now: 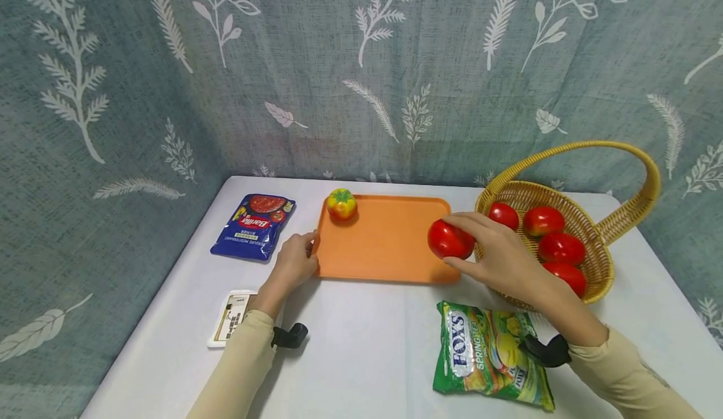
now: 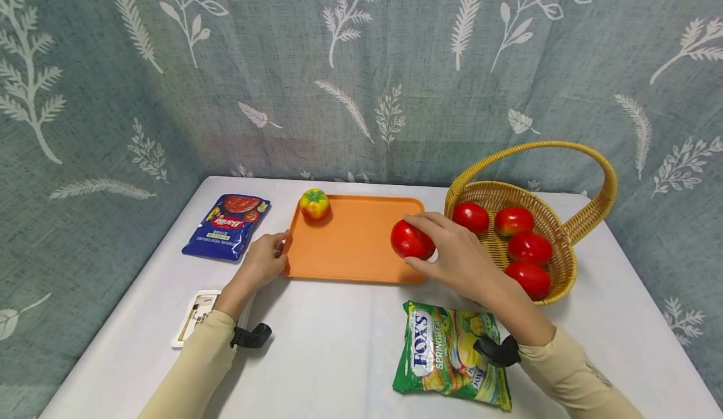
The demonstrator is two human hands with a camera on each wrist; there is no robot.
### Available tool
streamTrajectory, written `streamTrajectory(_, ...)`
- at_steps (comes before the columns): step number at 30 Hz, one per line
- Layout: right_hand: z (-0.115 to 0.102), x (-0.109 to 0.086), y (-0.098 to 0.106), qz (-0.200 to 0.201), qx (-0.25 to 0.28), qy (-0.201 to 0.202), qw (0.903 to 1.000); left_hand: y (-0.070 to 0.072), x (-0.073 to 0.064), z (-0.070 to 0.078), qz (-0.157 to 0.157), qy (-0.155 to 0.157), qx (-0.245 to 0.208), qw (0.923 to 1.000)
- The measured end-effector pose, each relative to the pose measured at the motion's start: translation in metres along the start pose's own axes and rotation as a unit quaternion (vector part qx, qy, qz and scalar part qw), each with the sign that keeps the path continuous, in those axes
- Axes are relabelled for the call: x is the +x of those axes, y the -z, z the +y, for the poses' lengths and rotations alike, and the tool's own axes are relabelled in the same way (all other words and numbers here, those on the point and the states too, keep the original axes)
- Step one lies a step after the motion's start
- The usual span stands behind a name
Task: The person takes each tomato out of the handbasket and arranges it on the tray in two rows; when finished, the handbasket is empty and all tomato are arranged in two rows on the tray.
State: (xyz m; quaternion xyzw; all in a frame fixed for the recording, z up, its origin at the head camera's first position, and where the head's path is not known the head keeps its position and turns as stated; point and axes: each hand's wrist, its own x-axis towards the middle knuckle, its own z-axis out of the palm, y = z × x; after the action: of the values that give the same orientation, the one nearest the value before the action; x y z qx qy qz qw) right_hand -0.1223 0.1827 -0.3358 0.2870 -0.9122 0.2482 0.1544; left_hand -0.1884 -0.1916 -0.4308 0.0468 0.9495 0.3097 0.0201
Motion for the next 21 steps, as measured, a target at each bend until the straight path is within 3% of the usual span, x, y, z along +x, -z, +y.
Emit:
streamTrajectory(15, 0.000, 0.022, -0.016, 0.000, 0.028, 0.018, 0.9994, -0.003, 0.001, -0.002, 0.005, -0.006, 0.004, 1.0000)
streamTrajectory(21, -0.001, 0.032, -0.019, -0.015, 0.027, 0.003, 0.9995, -0.002, 0.002, 0.000, 0.004, -0.003, 0.008, 1.0000)
